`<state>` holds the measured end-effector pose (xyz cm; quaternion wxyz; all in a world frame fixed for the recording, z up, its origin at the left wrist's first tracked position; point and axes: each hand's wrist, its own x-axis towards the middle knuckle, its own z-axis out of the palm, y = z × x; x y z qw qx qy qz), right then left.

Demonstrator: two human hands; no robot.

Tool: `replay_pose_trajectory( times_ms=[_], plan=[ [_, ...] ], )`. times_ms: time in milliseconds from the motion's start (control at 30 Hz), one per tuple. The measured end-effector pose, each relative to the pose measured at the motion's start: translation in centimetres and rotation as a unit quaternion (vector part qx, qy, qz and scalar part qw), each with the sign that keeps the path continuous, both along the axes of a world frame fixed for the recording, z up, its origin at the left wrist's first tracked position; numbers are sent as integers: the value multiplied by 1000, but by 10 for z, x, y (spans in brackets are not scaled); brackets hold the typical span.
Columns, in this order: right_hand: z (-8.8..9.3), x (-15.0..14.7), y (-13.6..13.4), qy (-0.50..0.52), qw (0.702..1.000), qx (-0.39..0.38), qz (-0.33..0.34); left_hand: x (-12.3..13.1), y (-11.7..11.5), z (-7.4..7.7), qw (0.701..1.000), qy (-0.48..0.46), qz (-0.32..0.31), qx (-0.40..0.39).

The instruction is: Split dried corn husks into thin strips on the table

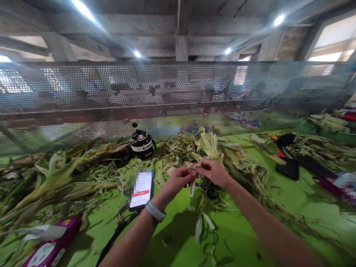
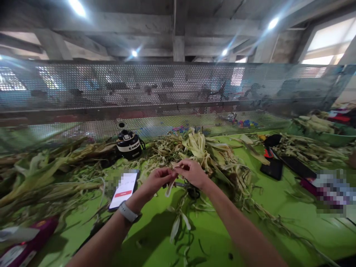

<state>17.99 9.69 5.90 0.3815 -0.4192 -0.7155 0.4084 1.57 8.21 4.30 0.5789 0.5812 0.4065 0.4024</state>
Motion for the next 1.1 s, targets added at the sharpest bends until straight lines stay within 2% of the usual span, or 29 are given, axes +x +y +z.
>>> replay_pose_trajectory(
  times_ms=[200,467,667,800,1100],
  plan=[
    [-5,0,8,24,999,-25,-29,3,-2,-2,1000,-17,-15,8],
    [-11,4,4,46,992,-92,-70,6,-7,-4,998,25,-54,8],
    [-15,10,4,22,993,-68,-97,1,-11,-7,993,52,-101,15],
    [-15,11,4,7,994,-48,-101,-4,-16,-5,990,35,-136,-23],
    [-19,14,8,-3,991,-25,-133,-11,-35,-6,989,-24,-140,-26]
  ],
)
